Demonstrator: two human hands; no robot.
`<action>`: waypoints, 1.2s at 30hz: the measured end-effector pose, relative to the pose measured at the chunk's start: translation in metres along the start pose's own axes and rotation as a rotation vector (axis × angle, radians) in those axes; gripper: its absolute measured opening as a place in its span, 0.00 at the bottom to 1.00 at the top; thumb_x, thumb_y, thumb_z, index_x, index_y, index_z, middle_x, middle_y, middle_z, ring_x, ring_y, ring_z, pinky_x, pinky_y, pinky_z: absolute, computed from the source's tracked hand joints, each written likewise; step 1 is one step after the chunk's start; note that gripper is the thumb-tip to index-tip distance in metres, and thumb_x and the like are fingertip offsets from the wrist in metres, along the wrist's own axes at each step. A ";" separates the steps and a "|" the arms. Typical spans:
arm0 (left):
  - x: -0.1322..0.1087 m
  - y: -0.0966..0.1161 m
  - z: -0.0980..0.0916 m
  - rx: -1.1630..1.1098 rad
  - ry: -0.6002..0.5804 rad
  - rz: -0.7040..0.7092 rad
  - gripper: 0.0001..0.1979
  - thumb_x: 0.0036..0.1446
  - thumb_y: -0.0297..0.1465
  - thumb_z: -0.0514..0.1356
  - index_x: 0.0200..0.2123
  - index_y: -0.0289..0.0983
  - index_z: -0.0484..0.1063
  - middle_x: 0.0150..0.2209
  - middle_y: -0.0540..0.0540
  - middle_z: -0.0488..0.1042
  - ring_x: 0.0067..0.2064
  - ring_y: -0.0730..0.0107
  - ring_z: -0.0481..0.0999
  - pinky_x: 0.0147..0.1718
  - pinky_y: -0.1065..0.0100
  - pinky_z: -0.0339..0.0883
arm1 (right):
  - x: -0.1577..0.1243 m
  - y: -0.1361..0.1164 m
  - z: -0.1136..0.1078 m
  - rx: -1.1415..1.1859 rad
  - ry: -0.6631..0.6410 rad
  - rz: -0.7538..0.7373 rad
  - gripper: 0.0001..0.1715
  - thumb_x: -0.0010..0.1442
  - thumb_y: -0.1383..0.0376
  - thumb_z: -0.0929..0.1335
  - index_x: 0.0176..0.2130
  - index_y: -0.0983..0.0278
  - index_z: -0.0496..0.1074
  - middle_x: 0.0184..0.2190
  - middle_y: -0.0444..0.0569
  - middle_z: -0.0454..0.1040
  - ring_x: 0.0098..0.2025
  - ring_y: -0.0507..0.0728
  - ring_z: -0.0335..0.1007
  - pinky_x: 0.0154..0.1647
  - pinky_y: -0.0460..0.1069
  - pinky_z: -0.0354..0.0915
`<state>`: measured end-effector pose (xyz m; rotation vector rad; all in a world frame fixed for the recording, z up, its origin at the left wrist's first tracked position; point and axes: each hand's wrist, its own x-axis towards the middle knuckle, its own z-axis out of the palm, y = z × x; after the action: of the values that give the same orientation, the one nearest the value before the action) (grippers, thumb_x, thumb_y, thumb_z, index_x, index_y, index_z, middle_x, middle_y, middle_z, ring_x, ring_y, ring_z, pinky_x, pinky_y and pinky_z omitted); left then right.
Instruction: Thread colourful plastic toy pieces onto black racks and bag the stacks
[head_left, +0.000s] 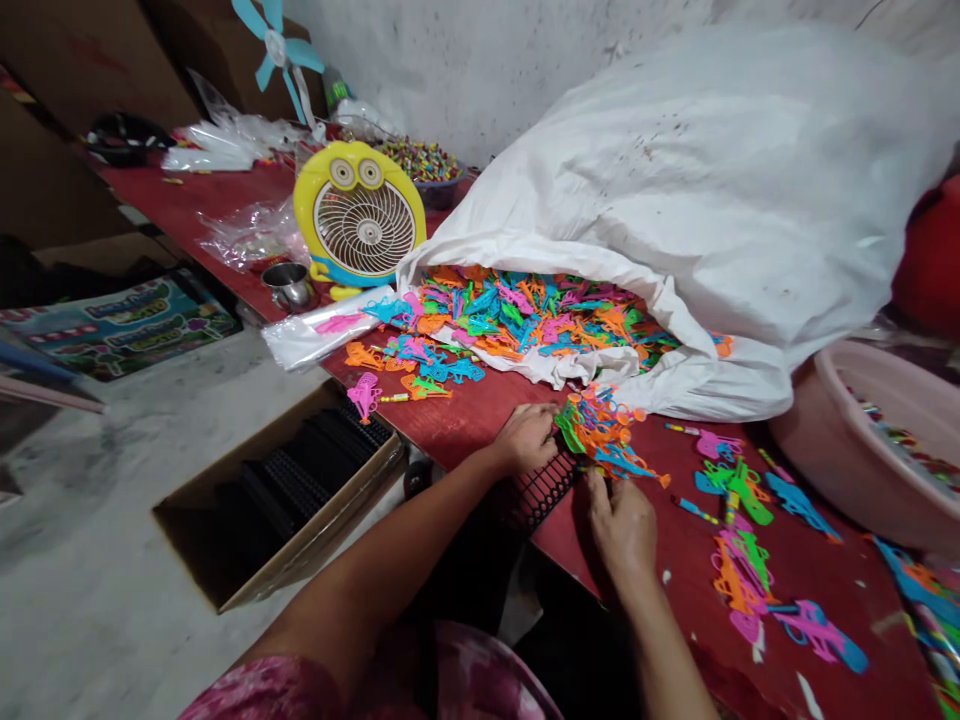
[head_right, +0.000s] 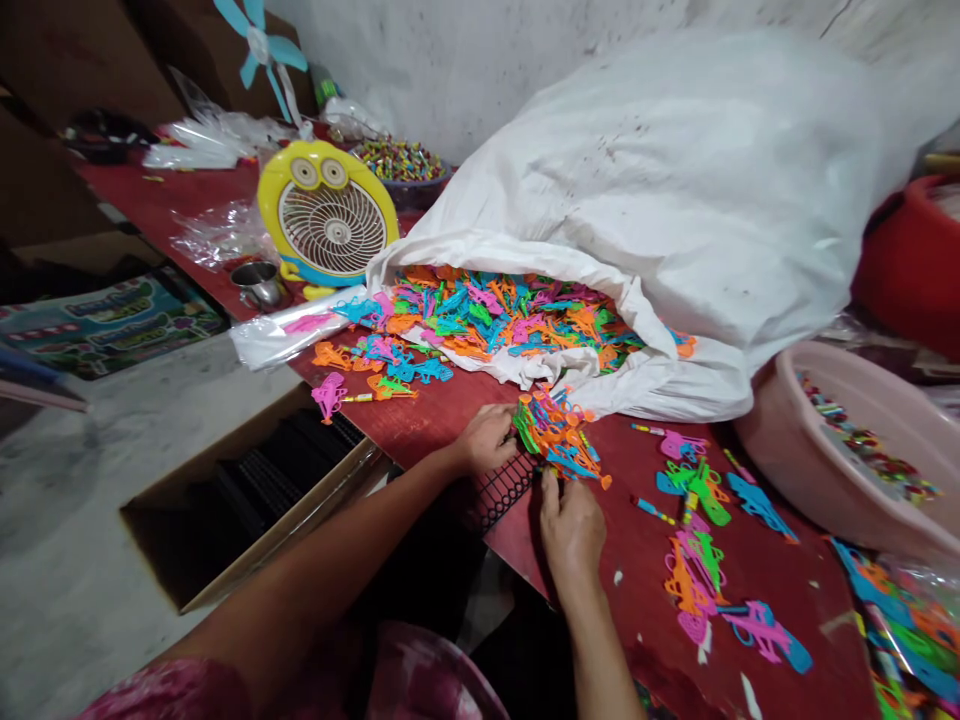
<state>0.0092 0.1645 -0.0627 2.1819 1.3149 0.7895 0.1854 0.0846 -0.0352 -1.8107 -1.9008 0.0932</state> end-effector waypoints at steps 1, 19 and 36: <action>0.000 0.000 0.000 -0.002 0.001 0.001 0.18 0.52 0.27 0.56 0.47 0.32 0.68 0.56 0.33 0.70 0.60 0.54 0.67 0.60 0.54 0.58 | 0.000 0.000 0.000 0.011 0.008 0.010 0.31 0.66 0.44 0.55 0.21 0.59 0.62 0.16 0.51 0.67 0.18 0.56 0.58 0.23 0.50 0.47; -0.002 0.004 -0.002 0.047 0.005 -0.020 0.10 0.58 0.27 0.55 0.43 0.33 0.69 0.46 0.36 0.75 0.52 0.56 0.72 0.55 0.56 0.64 | -0.009 -0.010 0.004 -0.167 0.011 0.084 0.43 0.67 0.44 0.48 0.27 0.68 0.73 0.22 0.57 0.72 0.22 0.55 0.61 0.27 0.50 0.49; 0.000 0.006 -0.002 0.002 0.057 0.035 0.15 0.58 0.25 0.54 0.49 0.36 0.69 0.48 0.42 0.76 0.51 0.61 0.73 0.56 0.60 0.63 | -0.012 0.002 0.003 0.074 -0.118 0.052 0.33 0.67 0.50 0.55 0.23 0.64 0.71 0.19 0.52 0.71 0.21 0.55 0.63 0.27 0.50 0.54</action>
<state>0.0111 0.1621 -0.0575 2.2051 1.3083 0.8696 0.1854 0.0748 -0.0424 -1.8410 -1.9031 0.2907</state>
